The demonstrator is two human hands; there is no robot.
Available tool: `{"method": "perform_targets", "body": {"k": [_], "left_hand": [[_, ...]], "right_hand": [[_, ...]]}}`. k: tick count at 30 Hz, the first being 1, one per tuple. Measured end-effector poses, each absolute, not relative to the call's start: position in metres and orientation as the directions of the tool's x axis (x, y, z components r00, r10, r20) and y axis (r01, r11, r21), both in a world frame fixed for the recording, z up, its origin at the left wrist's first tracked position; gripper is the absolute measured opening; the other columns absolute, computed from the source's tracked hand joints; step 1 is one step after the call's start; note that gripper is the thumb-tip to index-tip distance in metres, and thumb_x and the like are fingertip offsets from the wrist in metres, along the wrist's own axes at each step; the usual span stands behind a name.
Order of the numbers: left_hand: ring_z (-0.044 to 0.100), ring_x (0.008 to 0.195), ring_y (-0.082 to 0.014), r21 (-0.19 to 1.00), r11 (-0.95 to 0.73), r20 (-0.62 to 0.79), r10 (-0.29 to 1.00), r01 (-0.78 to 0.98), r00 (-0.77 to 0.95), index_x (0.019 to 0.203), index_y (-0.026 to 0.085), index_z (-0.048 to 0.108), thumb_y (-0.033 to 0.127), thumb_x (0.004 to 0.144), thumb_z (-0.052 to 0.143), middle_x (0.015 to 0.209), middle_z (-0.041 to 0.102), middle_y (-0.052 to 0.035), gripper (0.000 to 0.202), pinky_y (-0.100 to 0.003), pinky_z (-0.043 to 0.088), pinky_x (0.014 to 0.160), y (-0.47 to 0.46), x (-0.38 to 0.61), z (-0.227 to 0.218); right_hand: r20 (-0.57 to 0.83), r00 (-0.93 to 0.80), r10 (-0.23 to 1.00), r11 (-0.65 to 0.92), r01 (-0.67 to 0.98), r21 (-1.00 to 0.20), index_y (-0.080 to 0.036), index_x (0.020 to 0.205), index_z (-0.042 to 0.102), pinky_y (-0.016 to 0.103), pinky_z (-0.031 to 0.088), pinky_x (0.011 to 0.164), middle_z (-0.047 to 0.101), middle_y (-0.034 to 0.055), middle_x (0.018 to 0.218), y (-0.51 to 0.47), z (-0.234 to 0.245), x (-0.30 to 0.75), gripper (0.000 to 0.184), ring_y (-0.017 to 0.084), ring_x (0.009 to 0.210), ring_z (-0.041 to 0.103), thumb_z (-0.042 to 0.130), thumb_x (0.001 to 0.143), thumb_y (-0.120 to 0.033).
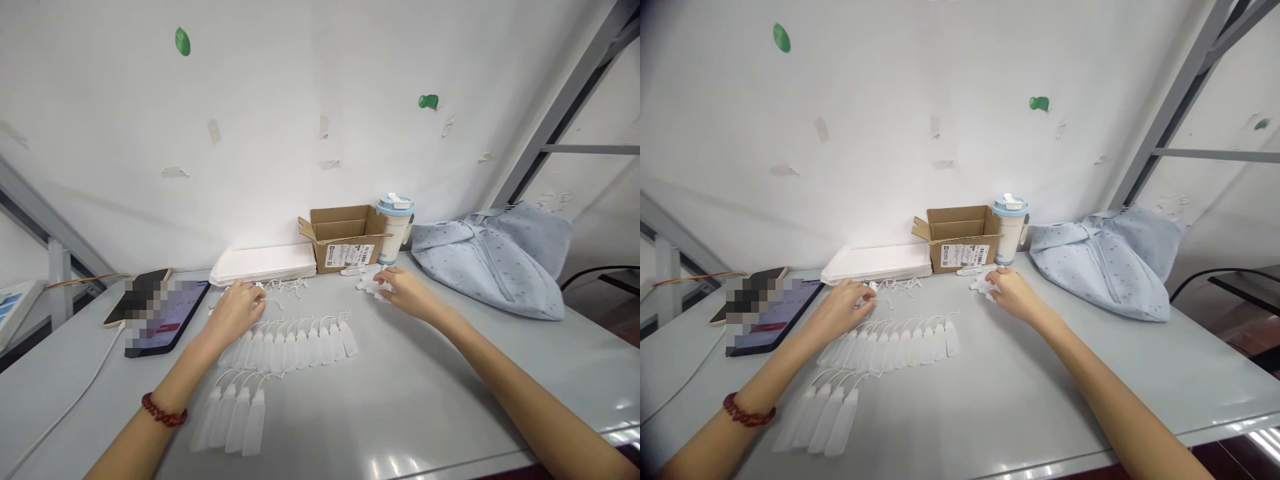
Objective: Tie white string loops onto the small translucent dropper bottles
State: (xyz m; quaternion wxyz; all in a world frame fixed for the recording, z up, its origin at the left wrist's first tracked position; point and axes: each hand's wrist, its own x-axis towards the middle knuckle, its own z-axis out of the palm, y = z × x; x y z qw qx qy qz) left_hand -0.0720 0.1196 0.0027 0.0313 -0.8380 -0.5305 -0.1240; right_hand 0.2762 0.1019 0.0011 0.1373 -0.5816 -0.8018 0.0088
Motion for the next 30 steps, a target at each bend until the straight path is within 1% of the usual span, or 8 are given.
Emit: {"method": "perform_targets", "body": {"k": [3, 6, 12, 15, 17, 19, 24, 30], "left_hand": [[0.055, 0.091, -0.0261, 0.236, -0.416, 0.258, 0.898, 0.878, 0.356, 0.081, 0.017, 0.063, 0.028, 0.081, 0.045, 0.086, 0.068, -0.0078, 0.021, -0.035, 0.042, 0.076, 0.114, -0.068, 0.009], [0.056, 0.090, -0.0246, 0.339, -0.394, 0.280, 0.909, 0.854, 0.308, 0.078, 0.019, 0.063, 0.031, 0.080, 0.049, 0.086, 0.069, -0.0055, 0.019, -0.034, 0.042, 0.076, 0.109, -0.064, 0.014], [0.057, 0.071, -0.0194, 0.500, -0.315, 0.274, 0.941, 0.807, 0.197, 0.073, 0.021, 0.067, 0.037, 0.076, 0.055, 0.082, 0.070, -0.0020, 0.020, -0.030, 0.042, 0.067, 0.101, -0.055, 0.018], [0.055, 0.065, -0.0168, 0.577, -0.305, 0.247, 0.949, 0.758, 0.193, 0.071, 0.020, 0.067, 0.039, 0.076, 0.056, 0.080, 0.070, -0.0017, 0.022, -0.027, 0.042, 0.062, 0.094, -0.049, 0.023], [0.054, 0.064, -0.0159, 0.621, -0.314, 0.228, 0.949, 0.718, 0.218, 0.069, 0.020, 0.067, 0.039, 0.076, 0.056, 0.077, 0.069, -0.0014, 0.023, -0.026, 0.042, 0.059, 0.088, -0.044, 0.027], [0.053, 0.062, -0.0153, 0.661, -0.319, 0.204, 0.948, 0.679, 0.246, 0.068, 0.020, 0.067, 0.040, 0.076, 0.056, 0.075, 0.069, -0.0012, 0.025, -0.026, 0.042, 0.058, 0.081, -0.039, 0.030], [0.056, 0.069, -0.0171, 0.763, -0.313, 0.157, 0.939, 0.565, 0.307, 0.070, 0.020, 0.067, 0.044, 0.076, 0.056, 0.080, 0.069, -0.0024, 0.027, -0.027, 0.045, 0.059, 0.068, -0.029, 0.032], [0.059, 0.075, -0.0175, 0.822, -0.307, 0.123, 0.918, 0.480, 0.376, 0.076, 0.020, 0.067, 0.039, 0.078, 0.058, 0.079, 0.068, -0.0012, 0.021, -0.028, 0.045, 0.067, 0.056, -0.019, 0.035]], "right_hand": [[0.170, -0.255, 0.952, 0.287, 0.936, -0.202, -0.013, 0.095, 0.060, 0.031, 0.044, 0.073, 0.063, 0.0106, 0.093, 0.099, 0.006, 0.277, 0.017, 0.023, 0.088, 0.058, 0.055, 0.079, -0.017], [0.096, -0.238, 0.967, 0.252, 0.949, -0.191, -0.014, 0.092, 0.060, 0.029, 0.043, 0.069, 0.063, 0.0089, 0.091, 0.095, 0.011, 0.279, 0.016, 0.022, 0.086, 0.059, 0.057, 0.077, -0.020], [0.042, -0.217, 0.975, 0.221, 0.965, -0.142, -0.015, 0.080, 0.060, 0.026, 0.039, 0.058, 0.064, 0.0081, 0.083, 0.089, 0.014, 0.276, 0.013, 0.022, 0.075, 0.059, 0.056, 0.071, -0.008], [0.028, -0.230, 0.973, 0.232, 0.963, -0.139, -0.016, 0.077, 0.060, 0.026, 0.039, 0.056, 0.064, 0.0080, 0.082, 0.087, 0.012, 0.273, 0.012, 0.021, 0.072, 0.059, 0.056, 0.069, -0.008], [0.063, -0.256, 0.965, 0.263, 0.949, -0.172, -0.015, 0.079, 0.060, 0.027, 0.041, 0.059, 0.063, 0.0082, 0.085, 0.086, 0.012, 0.269, 0.011, 0.021, 0.075, 0.059, 0.056, 0.071, -0.009], [0.154, -0.308, 0.939, 0.339, 0.905, -0.257, -0.015, 0.085, 0.059, 0.028, 0.043, 0.065, 0.062, 0.0078, 0.088, 0.082, 0.012, 0.262, 0.012, 0.021, 0.079, 0.058, 0.056, 0.074, -0.013], [0.405, -0.432, 0.806, 0.591, 0.634, -0.499, -0.019, 0.094, 0.057, 0.029, 0.046, 0.067, 0.059, 0.0055, 0.090, 0.060, 0.008, 0.226, 0.013, 0.016, 0.075, 0.055, 0.054, 0.082, -0.023], [0.505, -0.502, 0.702, 0.710, 0.448, -0.543, -0.018, 0.108, 0.052, 0.031, 0.049, 0.071, 0.056, 0.0082, 0.096, 0.034, -0.001, 0.195, 0.023, 0.017, 0.083, 0.055, 0.051, 0.085, -0.018]]}}
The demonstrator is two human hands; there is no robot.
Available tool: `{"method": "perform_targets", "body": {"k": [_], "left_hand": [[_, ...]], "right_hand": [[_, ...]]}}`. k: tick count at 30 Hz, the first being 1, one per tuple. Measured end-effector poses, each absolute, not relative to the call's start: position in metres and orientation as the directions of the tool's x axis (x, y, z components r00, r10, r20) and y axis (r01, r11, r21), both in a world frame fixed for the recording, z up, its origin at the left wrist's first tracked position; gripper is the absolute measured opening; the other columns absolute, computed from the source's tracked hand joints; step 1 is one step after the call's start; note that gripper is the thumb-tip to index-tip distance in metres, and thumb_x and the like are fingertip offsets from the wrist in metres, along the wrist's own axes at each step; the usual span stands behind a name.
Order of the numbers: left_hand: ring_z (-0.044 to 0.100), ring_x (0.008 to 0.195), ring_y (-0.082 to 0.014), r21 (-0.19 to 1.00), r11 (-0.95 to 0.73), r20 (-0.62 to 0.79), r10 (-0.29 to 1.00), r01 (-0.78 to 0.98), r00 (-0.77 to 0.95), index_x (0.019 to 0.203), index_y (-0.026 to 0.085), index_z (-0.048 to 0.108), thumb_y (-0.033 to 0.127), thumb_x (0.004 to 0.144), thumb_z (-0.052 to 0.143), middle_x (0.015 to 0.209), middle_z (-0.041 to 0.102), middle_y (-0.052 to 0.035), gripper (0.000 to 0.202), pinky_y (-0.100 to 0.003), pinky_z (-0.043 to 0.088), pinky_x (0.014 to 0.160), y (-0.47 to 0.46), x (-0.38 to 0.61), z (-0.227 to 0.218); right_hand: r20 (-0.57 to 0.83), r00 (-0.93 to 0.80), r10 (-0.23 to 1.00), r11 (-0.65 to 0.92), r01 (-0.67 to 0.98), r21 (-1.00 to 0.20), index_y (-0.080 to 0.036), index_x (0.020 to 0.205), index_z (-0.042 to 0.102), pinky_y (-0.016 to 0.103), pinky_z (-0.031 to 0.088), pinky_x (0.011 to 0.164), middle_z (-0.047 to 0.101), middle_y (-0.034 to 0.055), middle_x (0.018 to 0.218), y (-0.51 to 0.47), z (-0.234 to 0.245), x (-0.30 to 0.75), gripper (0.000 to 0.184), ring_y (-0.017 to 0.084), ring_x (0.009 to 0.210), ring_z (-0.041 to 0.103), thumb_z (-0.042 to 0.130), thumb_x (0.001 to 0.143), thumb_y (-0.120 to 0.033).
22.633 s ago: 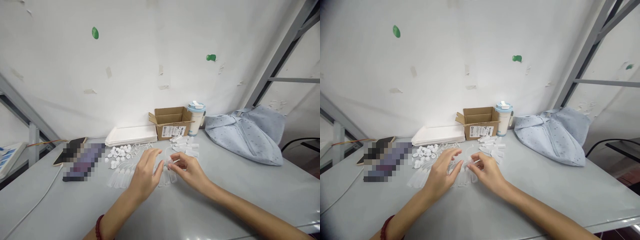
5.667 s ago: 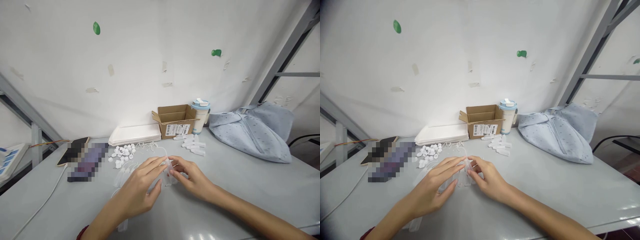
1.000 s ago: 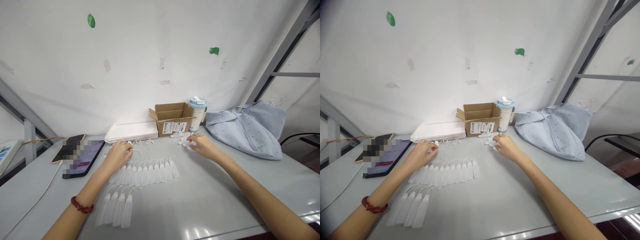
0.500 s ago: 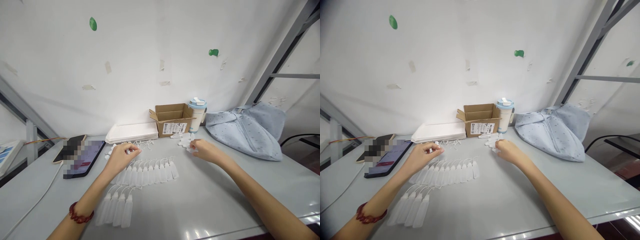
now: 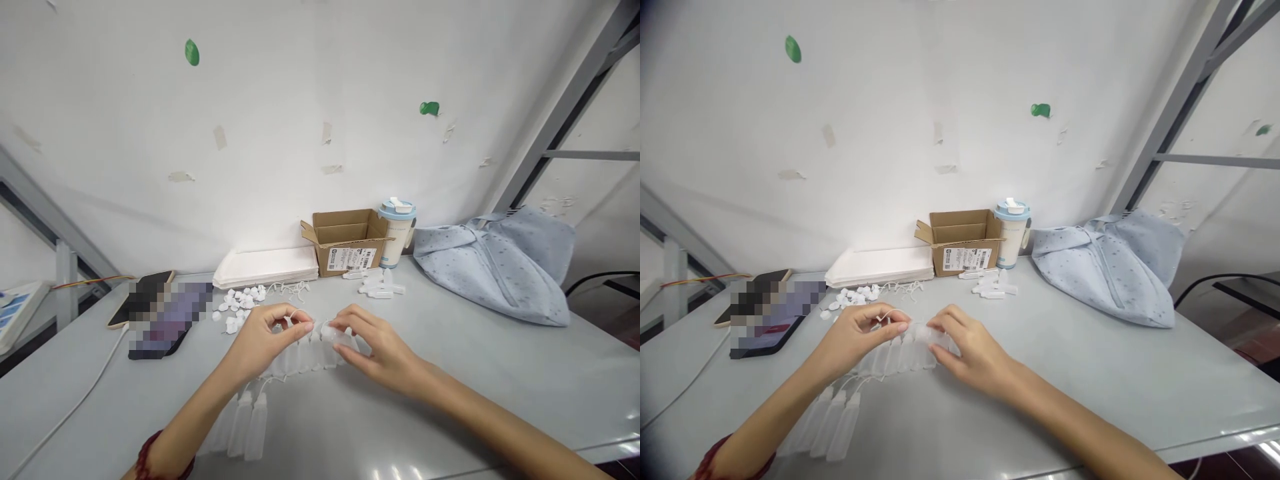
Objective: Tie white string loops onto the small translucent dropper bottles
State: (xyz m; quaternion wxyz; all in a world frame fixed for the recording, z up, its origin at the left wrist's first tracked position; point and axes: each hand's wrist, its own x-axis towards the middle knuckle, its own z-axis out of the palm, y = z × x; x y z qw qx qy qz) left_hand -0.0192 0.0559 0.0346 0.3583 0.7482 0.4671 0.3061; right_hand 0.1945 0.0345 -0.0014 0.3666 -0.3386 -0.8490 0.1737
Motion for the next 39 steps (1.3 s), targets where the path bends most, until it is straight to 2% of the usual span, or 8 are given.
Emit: {"method": "perform_targets", "body": {"k": [7, 13, 23, 28, 32, 39], "left_hand": [[0.056, 0.073, -0.0163, 0.808, -0.338, 0.136, 0.904, 0.483, 0.405, 0.075, 0.022, 0.067, 0.036, 0.077, 0.058, 0.077, 0.067, -0.0002, 0.017, -0.028, 0.044, 0.066, 0.046, -0.012, 0.036], [0.055, 0.071, -0.0155, 0.807, -0.317, 0.113, 0.910, 0.498, 0.398, 0.076, 0.022, 0.066, 0.036, 0.076, 0.060, 0.076, 0.064, 0.0001, 0.016, -0.026, 0.042, 0.062, 0.044, -0.011, 0.034], [0.053, 0.075, -0.0167, 0.762, -0.319, 0.091, 0.914, 0.564, 0.394, 0.075, 0.023, 0.061, 0.038, 0.076, 0.060, 0.078, 0.064, 0.0013, 0.015, -0.027, 0.042, 0.068, 0.040, -0.012, 0.036], [0.053, 0.073, -0.0168, 0.756, -0.306, 0.087, 0.923, 0.579, 0.374, 0.080, 0.023, 0.062, 0.043, 0.077, 0.059, 0.078, 0.063, 0.0005, 0.020, -0.026, 0.042, 0.064, 0.040, -0.011, 0.036], [0.054, 0.072, -0.0168, 0.778, -0.302, 0.067, 0.912, 0.551, 0.405, 0.076, 0.021, 0.064, 0.044, 0.079, 0.055, 0.077, 0.064, -0.0004, 0.025, -0.024, 0.041, 0.059, 0.039, -0.010, 0.038], [0.052, 0.070, -0.0143, 0.791, -0.285, 0.032, 0.903, 0.541, 0.428, 0.074, 0.019, 0.064, 0.041, 0.081, 0.053, 0.073, 0.062, 0.0010, 0.025, -0.021, 0.037, 0.057, 0.036, -0.008, 0.039]], "right_hand": [[0.525, -0.494, 0.693, 0.720, 0.447, -0.531, -0.020, 0.114, 0.049, 0.029, 0.051, 0.066, 0.055, 0.0087, 0.100, 0.029, -0.004, 0.193, 0.027, 0.016, 0.080, 0.057, 0.050, 0.087, -0.019], [0.527, -0.518, 0.674, 0.739, 0.448, -0.503, -0.019, 0.116, 0.047, 0.032, 0.053, 0.069, 0.054, 0.0106, 0.101, 0.028, -0.007, 0.191, 0.028, 0.018, 0.083, 0.057, 0.047, 0.088, -0.018], [0.575, -0.510, 0.639, 0.769, 0.432, -0.472, -0.017, 0.117, 0.044, 0.030, 0.053, 0.070, 0.051, 0.0104, 0.102, 0.022, -0.011, 0.189, 0.028, 0.016, 0.083, 0.055, 0.046, 0.089, -0.016], [0.604, -0.467, 0.646, 0.763, 0.417, -0.493, -0.017, 0.115, 0.044, 0.029, 0.053, 0.068, 0.051, 0.0097, 0.101, 0.022, -0.014, 0.186, 0.026, 0.016, 0.084, 0.055, 0.045, 0.089, -0.015], [0.611, -0.455, 0.647, 0.762, 0.406, -0.505, -0.018, 0.115, 0.043, 0.030, 0.053, 0.069, 0.051, 0.0095, 0.100, 0.022, -0.014, 0.186, 0.026, 0.017, 0.086, 0.055, 0.045, 0.089, -0.016], [0.612, -0.464, 0.640, 0.768, 0.413, -0.490, -0.017, 0.115, 0.044, 0.030, 0.055, 0.069, 0.052, 0.0102, 0.100, 0.022, -0.019, 0.185, 0.026, 0.017, 0.086, 0.055, 0.045, 0.089, -0.015]]}}
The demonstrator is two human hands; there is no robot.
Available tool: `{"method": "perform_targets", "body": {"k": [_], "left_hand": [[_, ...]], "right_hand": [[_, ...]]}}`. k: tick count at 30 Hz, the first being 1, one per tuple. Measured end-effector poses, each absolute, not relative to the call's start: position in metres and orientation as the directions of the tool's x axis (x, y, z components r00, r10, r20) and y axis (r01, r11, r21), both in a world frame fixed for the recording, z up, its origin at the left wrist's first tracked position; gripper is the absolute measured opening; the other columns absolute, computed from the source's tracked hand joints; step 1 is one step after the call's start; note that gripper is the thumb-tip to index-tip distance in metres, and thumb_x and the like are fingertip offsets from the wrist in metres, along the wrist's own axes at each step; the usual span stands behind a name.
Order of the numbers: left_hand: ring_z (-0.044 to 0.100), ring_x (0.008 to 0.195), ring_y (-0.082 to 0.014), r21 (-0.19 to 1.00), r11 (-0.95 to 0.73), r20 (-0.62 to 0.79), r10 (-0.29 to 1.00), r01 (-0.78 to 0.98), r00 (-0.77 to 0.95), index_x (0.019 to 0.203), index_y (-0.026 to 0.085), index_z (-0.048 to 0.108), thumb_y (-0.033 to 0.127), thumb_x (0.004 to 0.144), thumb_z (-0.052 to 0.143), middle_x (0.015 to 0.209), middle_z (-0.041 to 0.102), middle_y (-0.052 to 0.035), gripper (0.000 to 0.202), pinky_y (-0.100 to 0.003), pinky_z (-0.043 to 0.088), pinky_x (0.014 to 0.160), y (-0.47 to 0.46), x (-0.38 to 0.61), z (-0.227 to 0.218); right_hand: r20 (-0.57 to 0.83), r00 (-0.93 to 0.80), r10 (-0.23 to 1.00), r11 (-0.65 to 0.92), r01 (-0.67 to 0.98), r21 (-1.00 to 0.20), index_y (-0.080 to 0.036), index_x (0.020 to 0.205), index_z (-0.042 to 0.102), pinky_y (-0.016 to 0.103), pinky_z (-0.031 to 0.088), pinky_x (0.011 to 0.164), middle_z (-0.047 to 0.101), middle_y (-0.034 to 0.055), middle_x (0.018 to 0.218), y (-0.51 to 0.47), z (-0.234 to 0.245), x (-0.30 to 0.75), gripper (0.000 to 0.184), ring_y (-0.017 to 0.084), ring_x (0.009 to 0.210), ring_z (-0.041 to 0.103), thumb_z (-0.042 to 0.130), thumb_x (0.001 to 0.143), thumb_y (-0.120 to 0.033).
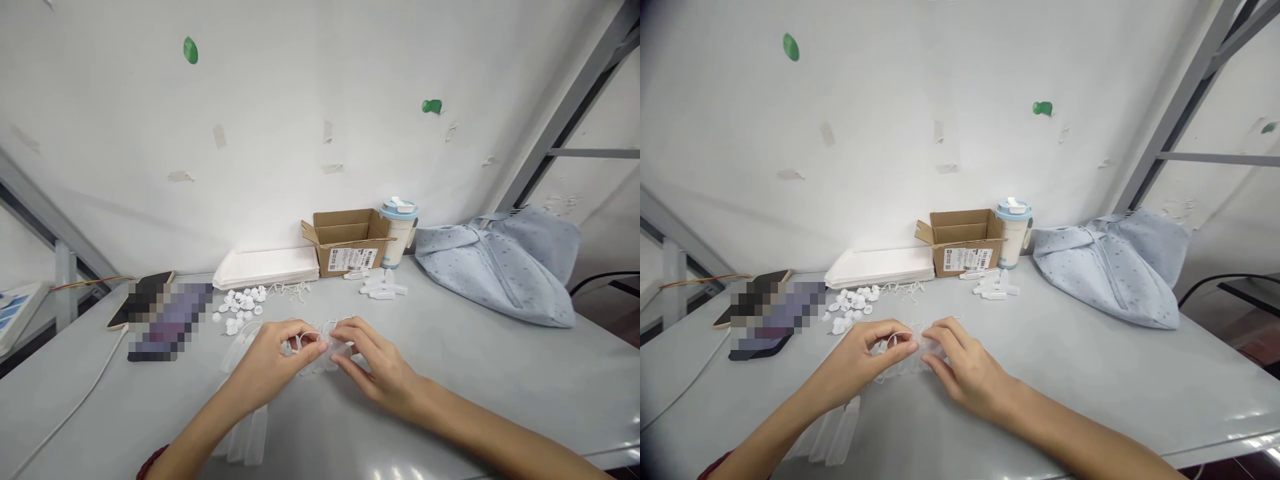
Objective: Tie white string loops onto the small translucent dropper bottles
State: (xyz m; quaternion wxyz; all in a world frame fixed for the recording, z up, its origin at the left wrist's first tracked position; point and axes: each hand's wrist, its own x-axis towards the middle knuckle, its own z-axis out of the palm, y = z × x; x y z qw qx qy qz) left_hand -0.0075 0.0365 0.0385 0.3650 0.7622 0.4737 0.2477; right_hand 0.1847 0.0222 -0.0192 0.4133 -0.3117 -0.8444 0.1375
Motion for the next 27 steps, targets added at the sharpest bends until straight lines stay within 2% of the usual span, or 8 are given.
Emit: {"method": "perform_targets", "body": {"k": [7, 11, 15, 18, 21, 24, 27], "left_hand": [[0.047, 0.062, -0.0120, 0.779, -0.290, 0.015, 0.895, 0.556, 0.446, 0.063, 0.017, 0.059, 0.038, 0.082, 0.051, 0.062, 0.057, 0.0026, 0.029, -0.021, 0.034, 0.056, 0.034, -0.003, 0.036], [0.045, 0.057, -0.0105, 0.791, -0.288, 0.013, 0.890, 0.540, 0.456, 0.059, 0.016, 0.056, 0.038, 0.083, 0.050, 0.058, 0.055, 0.0033, 0.033, -0.021, 0.034, 0.054, 0.034, -0.003, 0.033], [0.048, 0.058, -0.0111, 0.799, -0.287, 0.024, 0.893, 0.528, 0.449, 0.062, 0.017, 0.060, 0.039, 0.083, 0.051, 0.060, 0.059, 0.0027, 0.033, -0.021, 0.036, 0.054, 0.034, -0.004, 0.033], [0.053, 0.064, -0.0124, 0.777, -0.353, 0.103, 0.888, 0.521, 0.448, 0.070, 0.019, 0.064, 0.035, 0.084, 0.052, 0.068, 0.064, 0.0021, 0.024, -0.021, 0.038, 0.056, 0.034, -0.005, 0.030], [0.055, 0.068, -0.0129, 0.663, -0.543, 0.331, 0.830, 0.515, 0.449, 0.077, 0.019, 0.063, 0.024, 0.084, 0.053, 0.073, 0.064, 0.0009, 0.014, -0.023, 0.042, 0.062, 0.035, -0.005, 0.023], [0.056, 0.079, -0.0150, 0.449, -0.751, 0.559, 0.659, 0.484, 0.504, 0.090, 0.017, 0.060, 0.016, 0.084, 0.053, 0.085, 0.063, -0.0032, 0.009, -0.027, 0.044, 0.071, 0.036, -0.005, 0.016], [0.054, 0.083, -0.0176, 0.278, -0.827, 0.610, 0.545, 0.489, 0.575, 0.098, 0.016, 0.057, 0.014, 0.085, 0.053, 0.092, 0.062, -0.0064, 0.014, -0.031, 0.045, 0.073, 0.037, -0.004, 0.012]], "right_hand": [[0.624, -0.507, 0.594, 0.799, 0.456, -0.391, -0.016, 0.115, 0.045, 0.030, 0.055, 0.070, 0.055, 0.0110, 0.101, 0.021, -0.018, 0.184, 0.026, 0.018, 0.086, 0.059, 0.045, 0.089, -0.017], [0.595, -0.527, 0.607, 0.792, 0.467, -0.394, -0.015, 0.114, 0.047, 0.031, 0.054, 0.071, 0.056, 0.0118, 0.101, 0.021, -0.016, 0.184, 0.025, 0.019, 0.087, 0.059, 0.044, 0.089, -0.015], [0.548, -0.493, 0.675, 0.737, 0.424, -0.527, -0.016, 0.114, 0.047, 0.031, 0.052, 0.074, 0.057, 0.0107, 0.101, 0.020, -0.015, 0.182, 0.026, 0.018, 0.088, 0.058, 0.045, 0.089, -0.017], [0.414, -0.409, 0.813, 0.570, 0.415, -0.709, -0.016, 0.111, 0.050, 0.029, 0.050, 0.067, 0.062, 0.0081, 0.090, 0.019, -0.012, 0.180, 0.024, 0.017, 0.079, 0.059, 0.046, 0.089, -0.022], [0.226, -0.363, 0.904, 0.361, 0.362, -0.859, -0.015, 0.109, 0.050, 0.026, 0.047, 0.059, 0.064, 0.0056, 0.081, 0.019, -0.008, 0.178, 0.024, 0.015, 0.069, 0.059, 0.046, 0.089, -0.027], [0.141, -0.373, 0.917, 0.236, 0.223, -0.946, -0.016, 0.106, 0.050, 0.025, 0.046, 0.062, 0.065, 0.0044, 0.083, 0.020, -0.005, 0.177, 0.022, 0.013, 0.070, 0.059, 0.046, 0.090, -0.031], [0.095, -0.369, 0.925, 0.128, 0.064, -0.990, -0.017, 0.102, 0.050, 0.027, 0.048, 0.067, 0.063, 0.0043, 0.086, 0.021, -0.003, 0.177, 0.024, 0.014, 0.076, 0.060, 0.049, 0.089, -0.036]]}}
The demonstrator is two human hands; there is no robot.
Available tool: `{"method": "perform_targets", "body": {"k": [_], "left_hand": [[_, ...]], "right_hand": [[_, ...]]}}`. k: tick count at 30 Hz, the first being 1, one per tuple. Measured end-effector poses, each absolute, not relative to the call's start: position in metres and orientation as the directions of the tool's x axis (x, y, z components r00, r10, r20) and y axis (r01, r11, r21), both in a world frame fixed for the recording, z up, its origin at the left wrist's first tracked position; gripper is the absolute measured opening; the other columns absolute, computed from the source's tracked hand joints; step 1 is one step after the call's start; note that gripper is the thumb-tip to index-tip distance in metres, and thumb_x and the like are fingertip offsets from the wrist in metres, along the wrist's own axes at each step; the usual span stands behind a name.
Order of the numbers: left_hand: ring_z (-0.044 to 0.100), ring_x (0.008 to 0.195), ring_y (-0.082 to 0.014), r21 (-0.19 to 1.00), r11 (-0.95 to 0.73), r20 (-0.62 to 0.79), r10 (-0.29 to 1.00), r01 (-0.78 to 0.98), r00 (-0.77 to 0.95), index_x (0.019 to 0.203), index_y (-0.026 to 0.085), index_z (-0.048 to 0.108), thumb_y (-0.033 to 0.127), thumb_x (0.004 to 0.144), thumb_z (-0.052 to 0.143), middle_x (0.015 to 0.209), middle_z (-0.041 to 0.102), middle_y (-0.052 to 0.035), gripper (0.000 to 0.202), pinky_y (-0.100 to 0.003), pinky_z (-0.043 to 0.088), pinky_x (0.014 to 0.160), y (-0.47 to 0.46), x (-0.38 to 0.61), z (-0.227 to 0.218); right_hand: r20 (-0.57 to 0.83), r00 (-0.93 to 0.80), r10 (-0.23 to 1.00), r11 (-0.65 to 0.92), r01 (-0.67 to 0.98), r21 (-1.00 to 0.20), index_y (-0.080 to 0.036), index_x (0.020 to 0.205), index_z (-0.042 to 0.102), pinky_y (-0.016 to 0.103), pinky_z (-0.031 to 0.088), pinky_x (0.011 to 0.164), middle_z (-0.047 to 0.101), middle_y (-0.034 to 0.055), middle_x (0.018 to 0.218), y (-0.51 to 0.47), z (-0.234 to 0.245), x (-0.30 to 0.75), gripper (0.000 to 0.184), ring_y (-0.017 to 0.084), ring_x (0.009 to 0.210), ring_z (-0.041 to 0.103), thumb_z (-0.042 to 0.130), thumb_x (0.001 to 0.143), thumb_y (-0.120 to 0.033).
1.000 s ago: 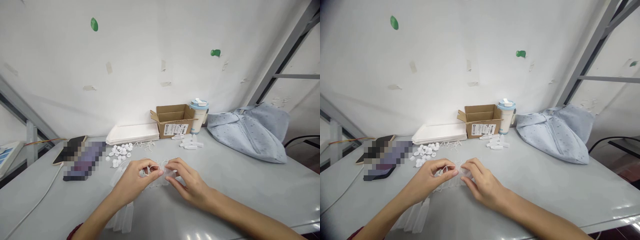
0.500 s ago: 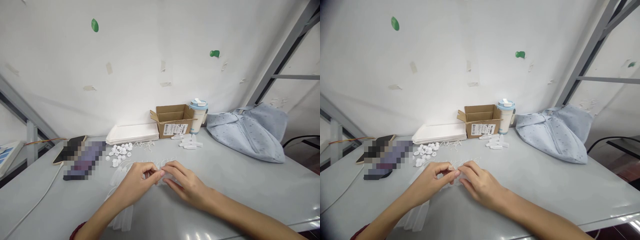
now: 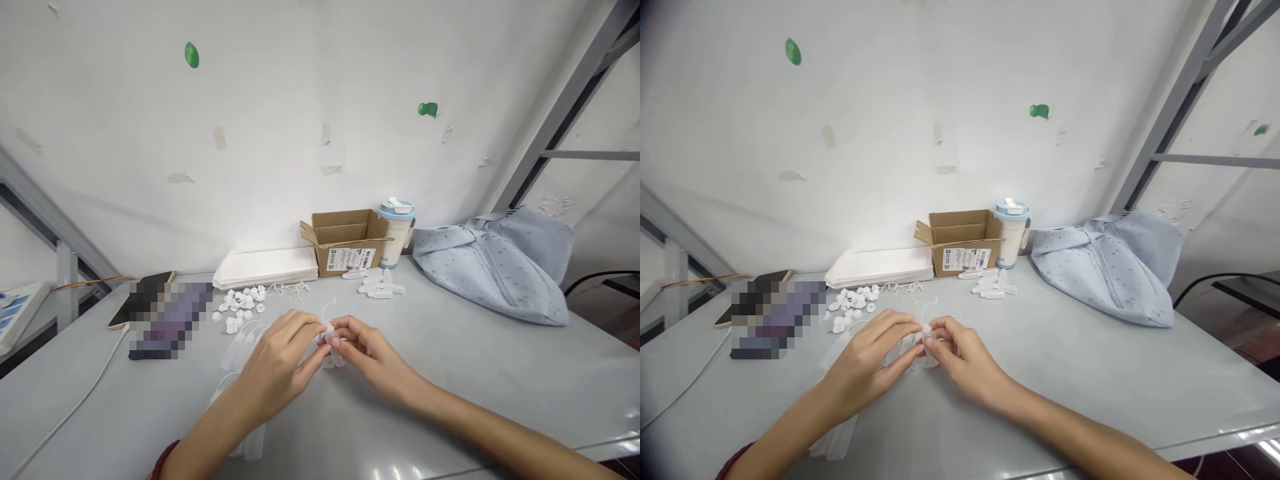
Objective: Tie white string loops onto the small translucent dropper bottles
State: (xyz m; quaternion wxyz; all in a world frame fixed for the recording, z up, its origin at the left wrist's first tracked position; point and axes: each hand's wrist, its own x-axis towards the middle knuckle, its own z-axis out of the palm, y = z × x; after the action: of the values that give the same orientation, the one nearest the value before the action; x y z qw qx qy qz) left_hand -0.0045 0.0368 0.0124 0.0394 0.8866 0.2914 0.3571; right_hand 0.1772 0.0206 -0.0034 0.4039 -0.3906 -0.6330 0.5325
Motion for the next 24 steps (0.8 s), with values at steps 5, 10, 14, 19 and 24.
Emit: {"method": "perform_targets", "body": {"k": [5, 10, 14, 19, 24], "left_hand": [[0.053, 0.091, -0.0218, 0.162, -0.851, 0.562, 0.496, 0.500, 0.662, 0.108, 0.016, 0.052, 0.017, 0.084, 0.055, 0.101, 0.059, -0.0096, 0.024, -0.036, 0.046, 0.076, 0.035, -0.004, 0.015], [0.051, 0.100, -0.0255, 0.115, -0.860, 0.528, 0.477, 0.497, 0.703, 0.115, 0.015, 0.047, 0.023, 0.082, 0.060, 0.111, 0.056, -0.0122, 0.036, -0.041, 0.045, 0.082, 0.035, -0.004, 0.013], [0.050, 0.103, -0.0263, 0.106, -0.857, 0.537, 0.476, 0.505, 0.696, 0.116, 0.015, 0.046, 0.025, 0.082, 0.060, 0.113, 0.056, -0.0128, 0.038, -0.042, 0.044, 0.084, 0.035, -0.003, 0.010], [0.048, 0.105, -0.0248, 0.250, -0.837, 0.507, 0.542, 0.487, 0.671, 0.114, 0.017, 0.045, 0.022, 0.080, 0.061, 0.113, 0.055, -0.0114, 0.038, -0.041, 0.044, 0.086, 0.033, -0.003, 0.014], [0.047, 0.106, -0.0230, 0.362, -0.808, 0.471, 0.589, 0.464, 0.657, 0.110, 0.020, 0.048, 0.021, 0.078, 0.063, 0.111, 0.056, -0.0088, 0.035, -0.038, 0.044, 0.087, 0.032, -0.005, 0.024]], "right_hand": [[0.064, -0.387, 0.920, 0.031, -0.092, -0.995, -0.017, 0.100, 0.051, 0.031, 0.049, 0.075, 0.063, 0.0056, 0.089, 0.021, -0.003, 0.177, 0.027, 0.017, 0.088, 0.062, 0.053, 0.086, -0.040], [0.071, -0.382, 0.922, 0.015, -0.149, -0.989, -0.017, 0.100, 0.050, 0.032, 0.049, 0.075, 0.063, 0.0057, 0.090, 0.023, -0.004, 0.177, 0.026, 0.018, 0.088, 0.063, 0.052, 0.087, -0.039], [0.077, -0.380, 0.922, 0.027, -0.134, -0.991, -0.017, 0.099, 0.048, 0.031, 0.049, 0.073, 0.062, 0.0045, 0.088, 0.021, -0.005, 0.175, 0.026, 0.019, 0.088, 0.064, 0.052, 0.087, -0.040], [0.073, -0.387, 0.919, 0.020, -0.138, -0.990, -0.018, 0.098, 0.046, 0.034, 0.050, 0.076, 0.061, 0.0039, 0.086, 0.019, -0.005, 0.173, 0.028, 0.019, 0.088, 0.064, 0.053, 0.085, -0.042], [0.100, -0.414, 0.905, 0.050, -0.130, -0.990, -0.018, 0.103, 0.044, 0.035, 0.051, 0.074, 0.059, 0.0014, 0.081, 0.019, -0.005, 0.173, 0.034, 0.017, 0.081, 0.064, 0.053, 0.084, -0.045]]}}
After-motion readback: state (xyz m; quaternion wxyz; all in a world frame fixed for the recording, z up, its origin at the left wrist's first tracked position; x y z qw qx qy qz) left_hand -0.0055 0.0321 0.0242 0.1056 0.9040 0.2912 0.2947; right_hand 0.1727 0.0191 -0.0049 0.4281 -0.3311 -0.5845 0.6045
